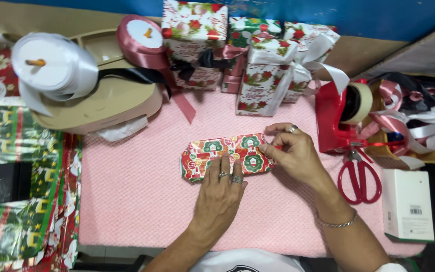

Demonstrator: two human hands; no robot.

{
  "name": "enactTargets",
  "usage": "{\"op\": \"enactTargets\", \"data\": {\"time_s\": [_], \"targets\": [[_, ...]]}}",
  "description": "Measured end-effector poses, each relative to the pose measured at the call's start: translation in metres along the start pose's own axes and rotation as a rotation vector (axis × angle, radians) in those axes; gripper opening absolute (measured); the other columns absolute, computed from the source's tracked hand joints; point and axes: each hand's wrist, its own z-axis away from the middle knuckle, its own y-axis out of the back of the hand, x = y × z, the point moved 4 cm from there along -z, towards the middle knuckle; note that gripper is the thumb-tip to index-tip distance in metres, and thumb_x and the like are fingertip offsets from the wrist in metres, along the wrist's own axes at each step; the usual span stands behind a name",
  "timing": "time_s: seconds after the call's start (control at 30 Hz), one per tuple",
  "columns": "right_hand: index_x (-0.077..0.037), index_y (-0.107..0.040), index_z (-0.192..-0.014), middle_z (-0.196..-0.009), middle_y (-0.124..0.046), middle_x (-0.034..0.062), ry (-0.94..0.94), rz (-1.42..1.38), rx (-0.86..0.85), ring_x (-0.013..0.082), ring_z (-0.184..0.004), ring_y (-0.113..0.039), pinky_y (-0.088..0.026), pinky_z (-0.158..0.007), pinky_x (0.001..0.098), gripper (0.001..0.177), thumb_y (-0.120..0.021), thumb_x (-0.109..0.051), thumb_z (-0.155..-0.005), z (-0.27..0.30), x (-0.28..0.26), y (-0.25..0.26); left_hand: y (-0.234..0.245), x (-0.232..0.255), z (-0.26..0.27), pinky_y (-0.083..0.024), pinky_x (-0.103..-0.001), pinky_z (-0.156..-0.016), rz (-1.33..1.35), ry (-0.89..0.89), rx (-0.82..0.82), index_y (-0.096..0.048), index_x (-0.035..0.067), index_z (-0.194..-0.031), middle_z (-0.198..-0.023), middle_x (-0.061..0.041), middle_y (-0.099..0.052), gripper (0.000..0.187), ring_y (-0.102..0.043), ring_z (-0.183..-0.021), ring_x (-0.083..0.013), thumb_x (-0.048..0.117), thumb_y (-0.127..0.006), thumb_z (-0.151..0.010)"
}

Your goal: The person ties a white satin ribbon into a bow on a small wrapped gift box, then sets it aside with other finished presents. They then take a white product box, place it on festive wrapping paper, fold the paper around it, and secure the folds with tape from a desk dispenser, pressing the paper edges closed.

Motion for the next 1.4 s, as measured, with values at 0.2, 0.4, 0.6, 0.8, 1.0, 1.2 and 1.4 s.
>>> {"op": "enactTargets", "data": {"time_s": [0.2,0.4,0.6,0.8,1.0,1.2,1.4], "targets": [[0.003,-0.064,-0.069,-0.104,-0.073,0.0132,-0.152,0.191,0.083,0.0167,-0.065,-0.064,-0.052,-0.059,0.0313,0.032,-0.083,-0.018,-0.083,0.002,-0.010,0.011,0.000,0.000,0.001,-0.041,-0.054,-0.110,0.008,0.004,0.034,-0.058,-0.008,-0.131,-0.134,-0.033,-0.056,0.050,-0.053,-0.126,-0.0460,0.025,-0.065,-0.093],[0.002,-0.068,-0.093,-0.090,-0.070,0.0101,0.075,0.295,0.399,0.0171,-0.076,-0.068,-0.055,-0.067,0.0292,0.015,-0.074,-0.012,-0.096,0.046,-0.031,0.051,0.005,0.004,-0.007,-0.044,-0.052,-0.105,0.035,0.046,0.018,-0.063,-0.005,-0.128,-0.130,-0.032,-0.060,0.050,-0.054,-0.121,-0.0462,0.025,-0.067,-0.089],[0.002,-0.075,-0.103,-0.087,-0.067,0.0130,-0.098,0.519,0.745,0.0195,-0.070,-0.065,-0.051,-0.062,0.0308,0.018,-0.076,-0.014,-0.096,0.075,-0.001,0.116,0.006,0.006,-0.013,-0.046,-0.051,-0.102,0.011,0.048,-0.003,-0.066,-0.004,-0.123,-0.126,-0.032,-0.062,0.046,-0.056,-0.119,-0.0461,0.025,-0.068,-0.088],[0.001,-0.076,-0.094,-0.077,-0.069,0.0089,-0.276,0.424,0.640,0.0151,-0.063,-0.064,-0.051,-0.059,0.0325,0.022,-0.078,-0.020,-0.088,0.061,0.039,0.139,0.008,0.008,-0.013,-0.047,-0.050,-0.102,0.028,0.059,0.002,-0.066,-0.004,-0.125,-0.126,-0.031,-0.062,0.045,-0.056,-0.119,-0.0451,0.023,-0.068,-0.089],[0.002,-0.075,-0.097,-0.080,-0.067,-0.0020,-0.420,-0.012,0.508,0.0035,-0.066,-0.052,-0.043,-0.058,0.0232,0.016,-0.074,-0.013,-0.094,0.052,0.054,0.139,0.011,0.008,-0.012,-0.047,-0.050,-0.101,0.002,0.074,0.008,-0.066,-0.004,-0.124,-0.126,-0.031,-0.063,0.045,-0.056,-0.118,-0.0451,0.024,-0.068,-0.088],[0.002,-0.074,-0.101,-0.079,-0.063,-0.0033,-0.387,0.002,0.619,0.0020,-0.068,-0.052,-0.044,-0.060,0.0184,0.012,-0.072,-0.010,-0.097,0.064,0.051,0.136,0.008,0.008,-0.013,-0.048,-0.049,-0.102,0.014,0.087,-0.039,-0.066,-0.003,-0.125,-0.127,-0.030,-0.062,0.046,-0.057,-0.120,-0.0438,0.024,-0.068,-0.088],[0.003,-0.067,-0.108,-0.084,-0.068,0.0005,-0.394,-0.166,0.710,0.0038,-0.070,-0.062,-0.053,-0.063,0.0193,0.019,-0.073,-0.003,-0.090,0.074,0.051,0.129,0.007,0.007,-0.013,-0.047,-0.050,-0.102,0.022,0.099,-0.020,-0.067,-0.002,-0.125,-0.128,-0.030,-0.063,0.048,-0.057,-0.120,-0.0439,0.026,-0.069,-0.086]]}}
